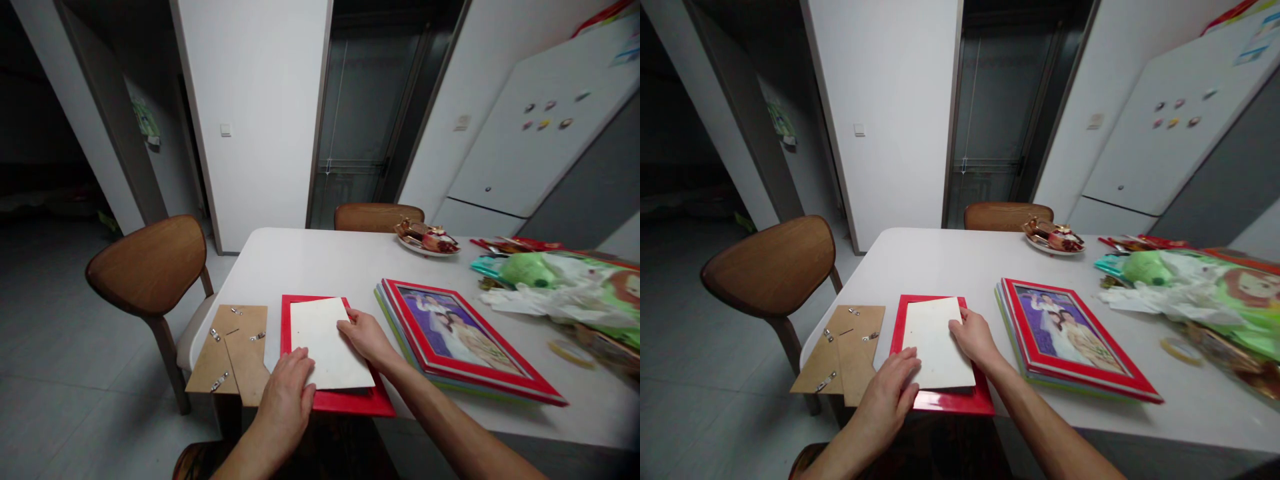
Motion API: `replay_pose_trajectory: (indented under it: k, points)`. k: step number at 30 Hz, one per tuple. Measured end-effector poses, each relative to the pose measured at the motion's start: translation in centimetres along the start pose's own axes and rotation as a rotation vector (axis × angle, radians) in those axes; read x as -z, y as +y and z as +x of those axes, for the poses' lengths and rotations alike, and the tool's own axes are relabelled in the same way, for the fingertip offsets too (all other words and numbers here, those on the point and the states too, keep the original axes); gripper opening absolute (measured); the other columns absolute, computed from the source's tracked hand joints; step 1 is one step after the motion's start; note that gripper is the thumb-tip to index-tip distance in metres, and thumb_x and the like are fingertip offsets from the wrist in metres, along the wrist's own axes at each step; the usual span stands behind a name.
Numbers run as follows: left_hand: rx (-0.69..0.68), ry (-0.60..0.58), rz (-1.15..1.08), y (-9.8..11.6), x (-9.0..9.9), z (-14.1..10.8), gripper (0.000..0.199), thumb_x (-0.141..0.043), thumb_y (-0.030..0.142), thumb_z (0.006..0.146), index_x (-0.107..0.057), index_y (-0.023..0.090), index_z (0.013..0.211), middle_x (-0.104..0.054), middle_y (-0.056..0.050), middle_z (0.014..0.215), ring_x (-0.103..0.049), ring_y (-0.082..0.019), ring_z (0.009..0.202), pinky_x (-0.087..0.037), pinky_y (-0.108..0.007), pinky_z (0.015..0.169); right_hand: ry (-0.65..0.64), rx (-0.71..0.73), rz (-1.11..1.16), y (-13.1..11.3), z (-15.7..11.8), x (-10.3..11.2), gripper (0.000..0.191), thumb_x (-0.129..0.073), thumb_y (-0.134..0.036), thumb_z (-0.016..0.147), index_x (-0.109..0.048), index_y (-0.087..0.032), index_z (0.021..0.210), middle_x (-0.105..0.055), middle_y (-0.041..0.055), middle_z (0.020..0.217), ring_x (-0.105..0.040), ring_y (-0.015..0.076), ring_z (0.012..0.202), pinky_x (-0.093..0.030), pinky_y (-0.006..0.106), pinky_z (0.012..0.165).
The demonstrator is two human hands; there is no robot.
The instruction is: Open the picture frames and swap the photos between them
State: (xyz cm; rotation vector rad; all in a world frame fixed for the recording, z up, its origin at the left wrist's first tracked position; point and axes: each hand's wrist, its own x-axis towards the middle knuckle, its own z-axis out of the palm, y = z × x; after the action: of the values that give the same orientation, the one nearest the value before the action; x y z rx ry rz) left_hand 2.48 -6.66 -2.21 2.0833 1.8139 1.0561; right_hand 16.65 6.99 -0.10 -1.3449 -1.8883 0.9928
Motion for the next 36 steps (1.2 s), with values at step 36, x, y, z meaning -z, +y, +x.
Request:
replay_pose_trajectory:
  k: [36]
  points:
    - [-0.041, 0.320, 0.302, -6.2, 8.2, -3.9, 0.038, -0.052, 0.040, 0.073, -0.053, 0.019, 0.105, -0.052, -0.011, 0.116, -0.047, -0.025, 0.107, -0.043, -0.040, 0.087, -0.181, 0.486, -0.081, -8.4, -7.3, -6.0, 0.055, -0.053, -0.013, 0.055, -0.048, -0.022, 0.109, -0.045, 0.0056, 0.099, -0.042, 0.0190, 0.095, -0.036, 0.032, 0.083]
